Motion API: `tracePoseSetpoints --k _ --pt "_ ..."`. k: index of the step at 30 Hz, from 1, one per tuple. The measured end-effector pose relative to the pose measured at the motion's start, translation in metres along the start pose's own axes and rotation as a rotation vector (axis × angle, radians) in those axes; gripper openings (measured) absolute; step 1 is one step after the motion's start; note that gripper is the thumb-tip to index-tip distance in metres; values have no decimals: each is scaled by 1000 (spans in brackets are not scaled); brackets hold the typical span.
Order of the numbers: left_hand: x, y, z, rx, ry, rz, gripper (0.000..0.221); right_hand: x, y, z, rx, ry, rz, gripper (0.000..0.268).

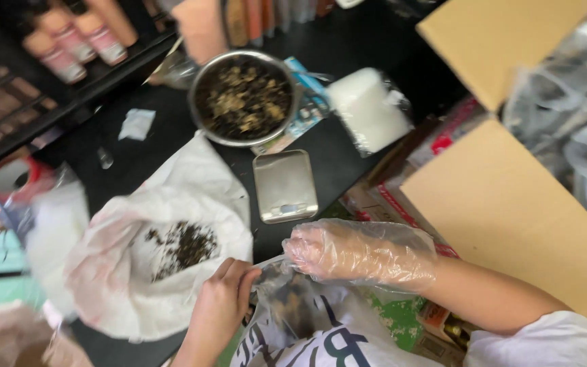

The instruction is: The person puts dried food items from a large bag and a bowl into small plastic bags, weighs the bags on a digital scale, and seals them.

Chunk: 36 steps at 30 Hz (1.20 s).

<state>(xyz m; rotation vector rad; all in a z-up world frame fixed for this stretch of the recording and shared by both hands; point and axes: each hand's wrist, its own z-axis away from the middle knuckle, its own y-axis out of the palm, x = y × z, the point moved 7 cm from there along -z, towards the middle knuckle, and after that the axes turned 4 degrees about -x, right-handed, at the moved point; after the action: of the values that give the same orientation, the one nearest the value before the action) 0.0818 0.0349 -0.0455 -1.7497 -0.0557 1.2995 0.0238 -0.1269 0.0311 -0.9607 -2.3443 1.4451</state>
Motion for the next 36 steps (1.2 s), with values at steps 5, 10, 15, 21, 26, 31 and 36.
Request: tracePoseSetpoints --k 5,10,15,21,26,31,36 --pt "32 22 -34 3 -25 -85 49 -30 -10 48 45 640 -387 7" --pt "-60 22 -108 37 101 228 27 -52 -63 82 -241 1259 -703 14" --pt "-191 53 -179 -133 387 518 21 -58 -125 132 -621 1418 -445 77" --pt "-312 131 -244 89 660 634 3 -72 -241 212 -266 1527 596 74" --pt "-363 221 -262 217 1067 122 52 -126 -212 333 -209 1371 452 24" --pt "-320 303 -304 258 1006 -178 13 -141 -193 354 -212 1151 633 16" --pt "-316 299 -304 266 951 -209 3 -130 -193 340 -230 1166 704 17"
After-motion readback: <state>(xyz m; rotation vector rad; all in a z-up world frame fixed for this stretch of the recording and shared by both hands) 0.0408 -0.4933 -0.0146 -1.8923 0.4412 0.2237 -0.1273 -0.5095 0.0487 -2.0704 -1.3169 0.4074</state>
